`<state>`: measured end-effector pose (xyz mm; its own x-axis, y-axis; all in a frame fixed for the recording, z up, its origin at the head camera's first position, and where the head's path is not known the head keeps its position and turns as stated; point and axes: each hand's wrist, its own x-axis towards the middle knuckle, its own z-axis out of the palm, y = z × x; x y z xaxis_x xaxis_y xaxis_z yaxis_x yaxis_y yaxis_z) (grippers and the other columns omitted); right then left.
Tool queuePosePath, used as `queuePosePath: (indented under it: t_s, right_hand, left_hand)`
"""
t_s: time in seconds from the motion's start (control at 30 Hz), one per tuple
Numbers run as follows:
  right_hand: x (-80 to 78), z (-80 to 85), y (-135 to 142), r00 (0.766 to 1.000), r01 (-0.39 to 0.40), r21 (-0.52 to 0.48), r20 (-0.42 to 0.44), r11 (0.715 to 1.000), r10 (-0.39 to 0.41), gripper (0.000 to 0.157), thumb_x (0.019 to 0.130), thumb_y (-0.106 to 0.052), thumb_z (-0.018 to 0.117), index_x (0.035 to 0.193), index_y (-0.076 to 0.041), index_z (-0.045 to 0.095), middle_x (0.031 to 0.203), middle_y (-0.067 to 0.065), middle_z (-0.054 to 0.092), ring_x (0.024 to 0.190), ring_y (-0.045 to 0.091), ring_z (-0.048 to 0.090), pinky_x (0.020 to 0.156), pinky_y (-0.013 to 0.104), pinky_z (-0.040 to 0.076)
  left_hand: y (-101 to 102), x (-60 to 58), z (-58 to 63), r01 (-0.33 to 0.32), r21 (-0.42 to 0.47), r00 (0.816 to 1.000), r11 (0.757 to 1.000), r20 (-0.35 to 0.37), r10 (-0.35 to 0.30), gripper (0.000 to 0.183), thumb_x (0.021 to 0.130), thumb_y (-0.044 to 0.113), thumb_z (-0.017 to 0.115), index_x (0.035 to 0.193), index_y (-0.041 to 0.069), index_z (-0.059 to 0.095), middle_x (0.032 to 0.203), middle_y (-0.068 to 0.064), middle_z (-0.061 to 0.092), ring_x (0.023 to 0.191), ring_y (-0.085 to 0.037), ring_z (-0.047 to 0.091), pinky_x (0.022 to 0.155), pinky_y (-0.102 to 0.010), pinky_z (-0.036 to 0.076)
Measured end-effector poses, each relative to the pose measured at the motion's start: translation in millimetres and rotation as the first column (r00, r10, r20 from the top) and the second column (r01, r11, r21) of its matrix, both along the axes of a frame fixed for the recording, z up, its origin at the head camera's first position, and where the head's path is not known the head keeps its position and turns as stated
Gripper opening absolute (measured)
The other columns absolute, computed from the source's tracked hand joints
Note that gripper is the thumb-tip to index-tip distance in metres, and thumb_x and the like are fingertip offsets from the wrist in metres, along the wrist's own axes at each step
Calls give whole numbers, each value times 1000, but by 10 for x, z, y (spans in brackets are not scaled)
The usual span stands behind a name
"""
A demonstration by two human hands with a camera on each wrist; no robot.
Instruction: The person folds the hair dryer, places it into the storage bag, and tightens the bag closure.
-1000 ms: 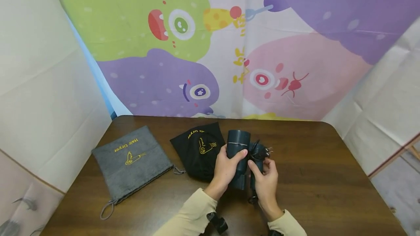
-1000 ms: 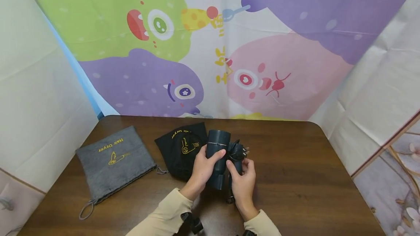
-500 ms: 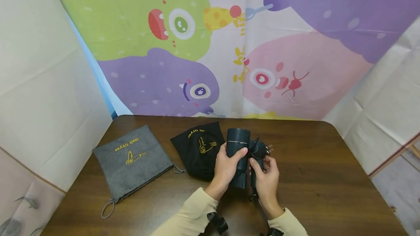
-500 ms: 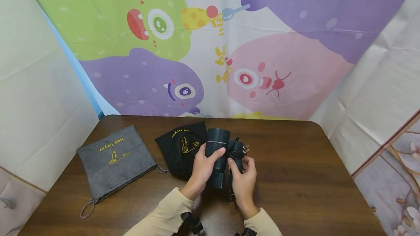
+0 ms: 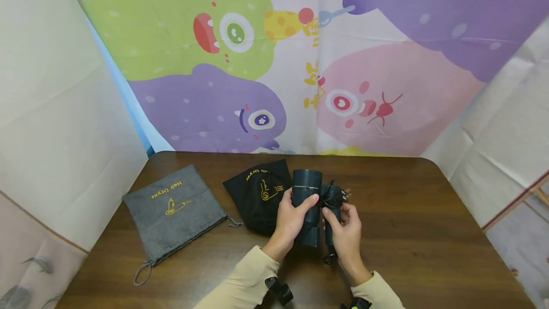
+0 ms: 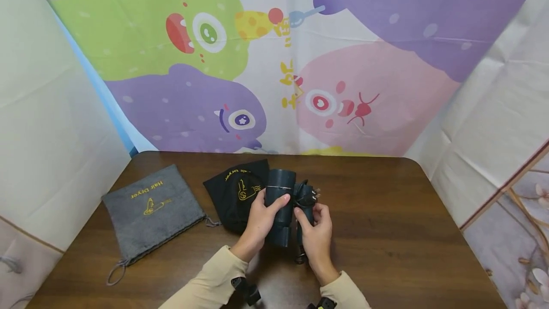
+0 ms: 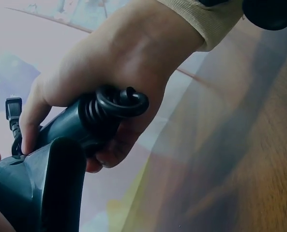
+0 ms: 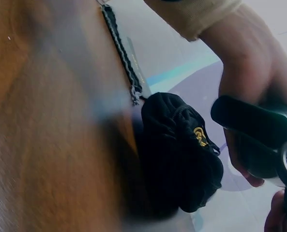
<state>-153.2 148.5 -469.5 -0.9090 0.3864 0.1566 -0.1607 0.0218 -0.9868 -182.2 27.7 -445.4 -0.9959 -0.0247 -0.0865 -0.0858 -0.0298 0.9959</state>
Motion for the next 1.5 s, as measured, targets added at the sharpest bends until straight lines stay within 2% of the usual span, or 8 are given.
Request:
queuePosePath:
  t_s: [0.1,0.43,0.77,0.83,1.07,1.17,1.33,1.5]
  right_hand:
    - [3,17,28,999,-40,12,-3,999,40,25,89,-1,66,106,7,50,77,-9,62,61,11,63,57,24,54]
    - [21,65,119,987,-145,30,69,989,143,27,91,-3,64,112,6,50,82,-7,63,67,14,66,60,24,55]
    - [12,75,196,975,-212,58,86,976,207,29,91,-4,65,114,8,53,84,-14,65,74,5,66,64,23,55]
    - [12,78,212,972,-222,73,94,972,215,29,91,-6,65,115,7,55,85,-11,67,75,4,66,64,23,55]
    - [0,83,260,962,-260,146,128,954,242,30,92,-12,67,115,5,59,96,16,70,75,4,66,66,23,54]
    - [-2,76,283,954,-282,161,153,946,259,27,92,-13,66,113,3,60,94,18,71,75,7,67,66,23,54]
    - [-1,86,304,934,-332,123,178,935,309,27,93,-13,64,113,5,60,97,27,70,75,14,71,66,26,55]
    - [2,134,305,922,-366,117,183,923,342,30,94,-15,64,116,5,60,98,31,68,68,16,69,64,28,56]
  left_hand:
    - [-20,5,-9,0,14,1000,1000,7,0,67,86,35,72,136,2,44,113,-15,60,92,-20,62,82,-33,51]
    - [-48,19,7,1,35,1000,999,7,-1,66,86,35,72,136,3,43,113,-14,59,91,-19,62,79,-31,50]
    - [-62,-11,-10,-14,27,1000,1000,4,14,65,86,35,73,134,3,44,112,-14,61,90,-18,62,78,-31,50]
    - [-69,-16,-8,-17,33,1000,999,6,17,65,86,35,73,134,3,44,112,-15,61,89,-18,63,78,-31,50]
    - [-90,-56,3,-38,32,999,999,15,38,67,85,37,73,135,2,42,114,-15,59,91,-20,62,79,-31,49]
    - [-98,-71,12,-57,35,998,998,15,57,68,85,37,73,135,3,42,115,-15,59,92,-20,62,80,-31,49]
    - [-118,-85,29,-70,42,997,997,19,69,68,86,38,72,136,4,42,117,-15,58,96,-21,60,82,-32,48]
    - [-139,-89,54,-71,46,997,996,25,70,68,87,40,71,136,4,41,117,-15,58,98,-22,60,86,-35,49]
